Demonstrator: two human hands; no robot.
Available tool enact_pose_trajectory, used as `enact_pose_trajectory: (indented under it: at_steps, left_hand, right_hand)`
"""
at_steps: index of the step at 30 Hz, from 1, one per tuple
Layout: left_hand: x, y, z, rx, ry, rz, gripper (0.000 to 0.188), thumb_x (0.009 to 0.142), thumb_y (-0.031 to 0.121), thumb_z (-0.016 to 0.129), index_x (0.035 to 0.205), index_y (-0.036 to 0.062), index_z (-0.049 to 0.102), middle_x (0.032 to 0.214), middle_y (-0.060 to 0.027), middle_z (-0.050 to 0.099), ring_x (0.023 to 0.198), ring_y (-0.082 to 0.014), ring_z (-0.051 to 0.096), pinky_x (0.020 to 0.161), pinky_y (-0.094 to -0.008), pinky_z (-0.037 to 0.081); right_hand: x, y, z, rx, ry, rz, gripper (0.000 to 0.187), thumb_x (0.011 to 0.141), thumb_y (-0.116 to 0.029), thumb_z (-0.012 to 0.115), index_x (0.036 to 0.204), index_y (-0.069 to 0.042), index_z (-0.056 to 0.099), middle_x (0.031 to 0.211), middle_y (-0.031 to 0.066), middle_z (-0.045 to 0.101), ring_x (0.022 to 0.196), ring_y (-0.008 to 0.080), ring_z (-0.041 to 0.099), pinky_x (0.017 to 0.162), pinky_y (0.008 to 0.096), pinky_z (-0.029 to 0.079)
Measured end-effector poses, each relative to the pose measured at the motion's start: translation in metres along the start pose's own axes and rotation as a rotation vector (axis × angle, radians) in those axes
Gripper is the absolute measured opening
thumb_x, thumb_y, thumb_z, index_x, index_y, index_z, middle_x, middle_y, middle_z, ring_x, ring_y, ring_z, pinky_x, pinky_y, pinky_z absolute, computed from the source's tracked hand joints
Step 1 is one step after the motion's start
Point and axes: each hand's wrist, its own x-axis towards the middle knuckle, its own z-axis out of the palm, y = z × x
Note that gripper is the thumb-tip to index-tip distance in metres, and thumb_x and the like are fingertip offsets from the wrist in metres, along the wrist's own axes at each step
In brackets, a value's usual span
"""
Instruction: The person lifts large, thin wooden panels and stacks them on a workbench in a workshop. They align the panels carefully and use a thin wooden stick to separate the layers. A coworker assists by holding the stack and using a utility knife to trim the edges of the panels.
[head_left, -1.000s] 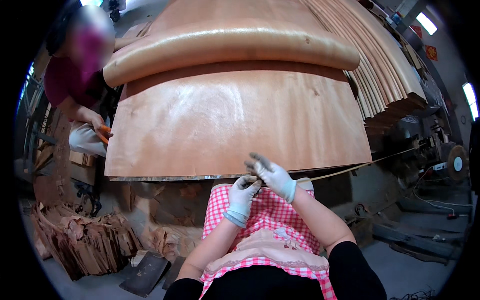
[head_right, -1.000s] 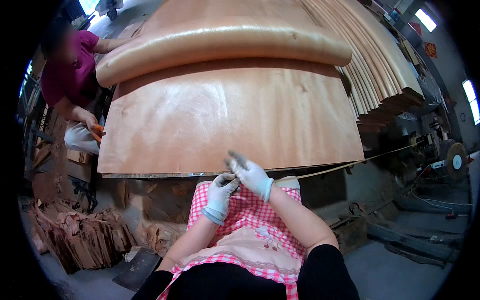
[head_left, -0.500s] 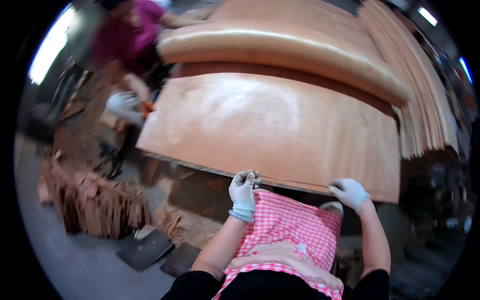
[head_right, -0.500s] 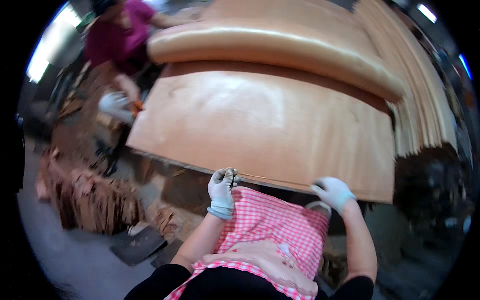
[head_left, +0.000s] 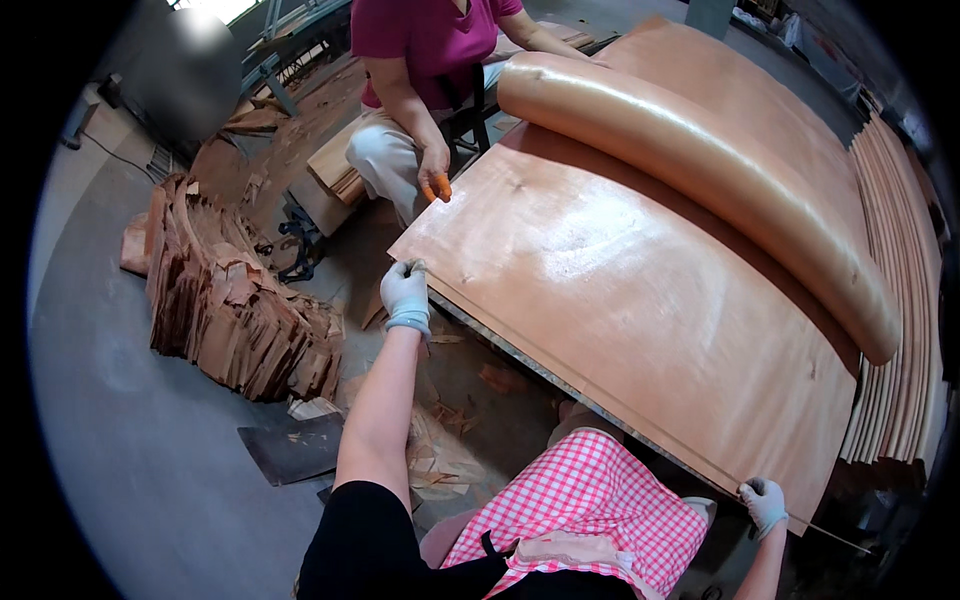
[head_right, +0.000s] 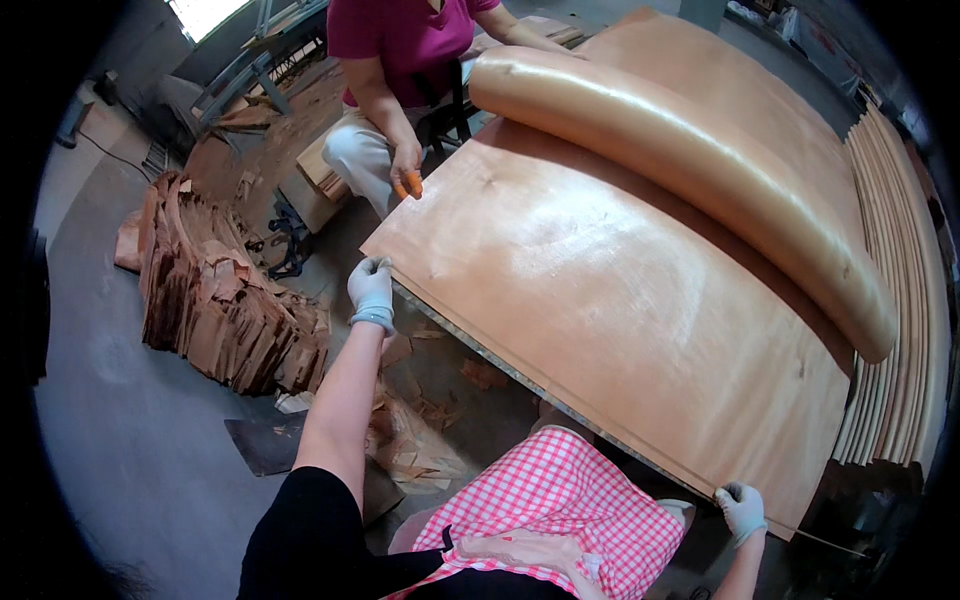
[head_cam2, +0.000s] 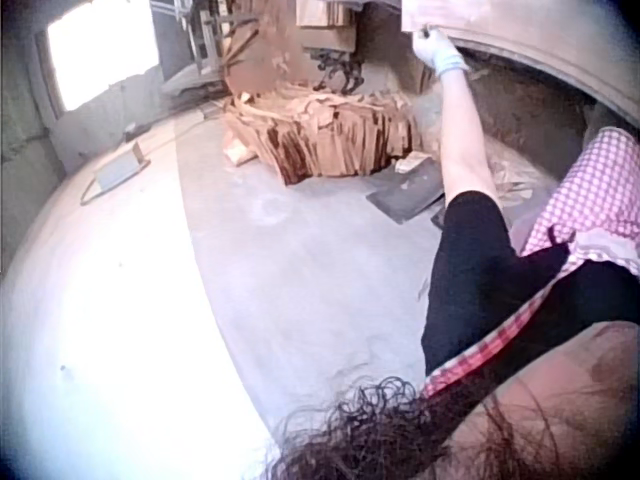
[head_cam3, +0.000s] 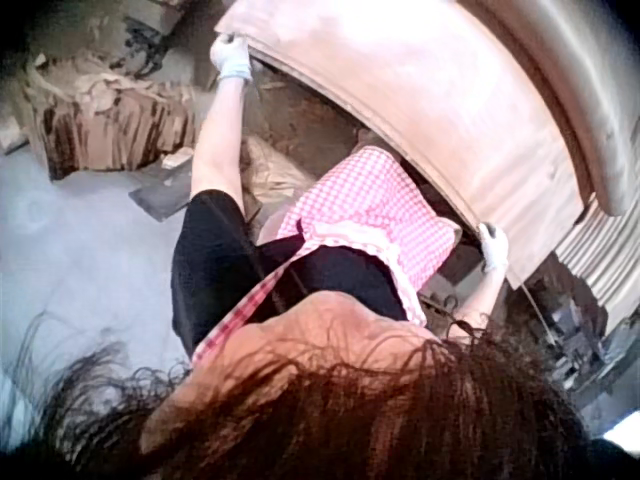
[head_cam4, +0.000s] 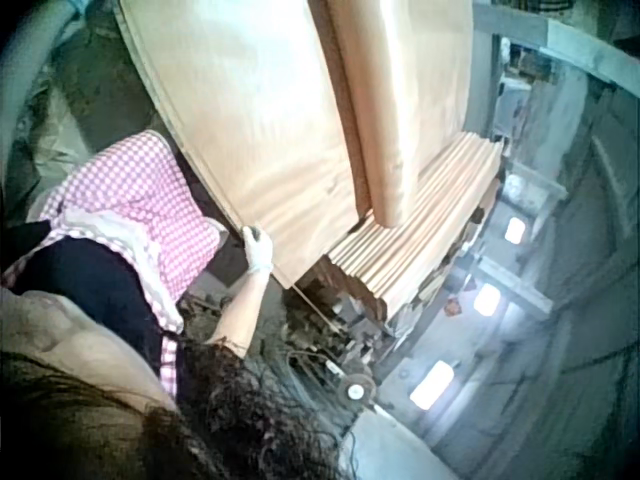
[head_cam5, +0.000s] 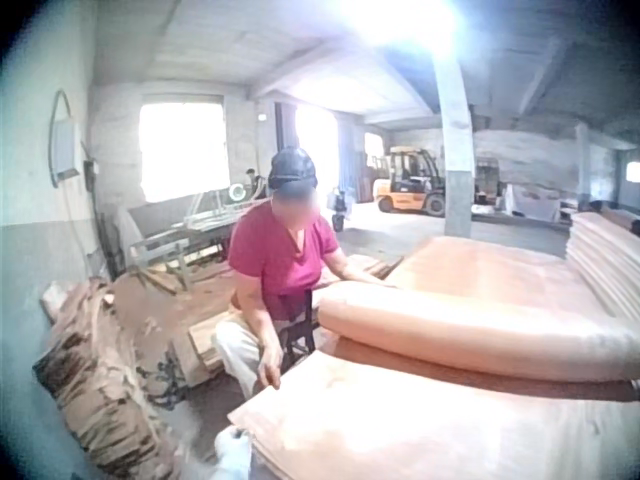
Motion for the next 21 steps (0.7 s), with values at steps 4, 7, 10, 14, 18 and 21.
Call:
enact_pose_trajectory:
  at_steps: [4,7,10,14,18,21]
  left_hand:
    - [0.022,-0.022,0.003,0.231,0.136,0.102,0.017,0.073,0.028,0.075,0.081,0.013,0.075,0.095,-0.0075,0.065,0.089,-0.0266,0.061,0.083,-0.0368,0.049]
    - [0.024,-0.011,0.004,0.417,0.151,0.035,0.017,0.073,0.029,0.075,0.081,0.0144,0.076,0.098,-0.0053,0.065,0.097,-0.0244,0.059,0.087,-0.0353,0.047]
    - [0.034,-0.01,-0.005,0.456,0.108,0.02,0.018,0.072,0.031,0.075,0.081,0.0162,0.076,0.106,-0.0023,0.064,0.11,-0.0215,0.052,0.1,-0.0357,0.037]
    - [0.045,-0.007,-0.014,0.592,0.104,0.112,0.015,0.073,0.035,0.073,0.08,0.0228,0.076,0.118,0.002,0.062,0.119,-0.0181,0.047,0.112,-0.042,0.02]
    - [0.049,-0.003,-0.013,0.739,0.053,0.154,0.013,0.074,0.036,0.071,0.082,0.027,0.076,0.126,0.003,0.059,0.123,-0.0185,0.044,0.114,-0.0456,0.017]
    - [0.044,-0.001,-0.007,0.849,0.009,0.21,0.017,0.076,0.037,0.068,0.085,0.0262,0.076,0.127,0.0022,0.059,0.122,-0.02,0.045,0.112,-0.0467,0.02]
  right_hand:
    - [-0.006,-0.03,0.009,0.0,-0.024,0.039,0.021,0.083,-0.016,0.067,0.08,0.005,0.066,0.065,0.0068,0.063,0.061,0.0135,0.058,0.058,0.0299,0.047]
    - [-0.005,-0.034,0.016,-0.017,-0.051,0.041,0.022,0.083,-0.017,0.067,0.081,0.005,0.067,0.065,0.0067,0.063,0.06,0.0134,0.058,0.058,0.03,0.046]
    - [-0.002,-0.047,0.023,0.002,-0.069,0.035,0.023,0.084,-0.018,0.067,0.081,0.005,0.068,0.065,0.0069,0.064,0.06,0.0133,0.058,0.057,0.0303,0.046]
    - [0.0,-0.075,0.03,-0.049,-0.112,0.026,0.022,0.084,-0.018,0.067,0.082,0.005,0.068,0.066,0.0071,0.064,0.061,0.0135,0.059,0.058,0.0303,0.047]
    - [0.005,-0.071,0.039,-0.154,-0.113,-0.02,0.024,0.083,-0.02,0.066,0.082,0.004,0.068,0.065,0.0074,0.063,0.061,0.0135,0.058,0.058,0.031,0.047]
    - [-0.001,-0.104,0.043,-0.111,-0.127,0.056,0.029,0.083,-0.025,0.064,0.082,0.004,0.067,0.066,0.0111,0.064,0.062,0.0152,0.06,0.06,0.0331,0.047]
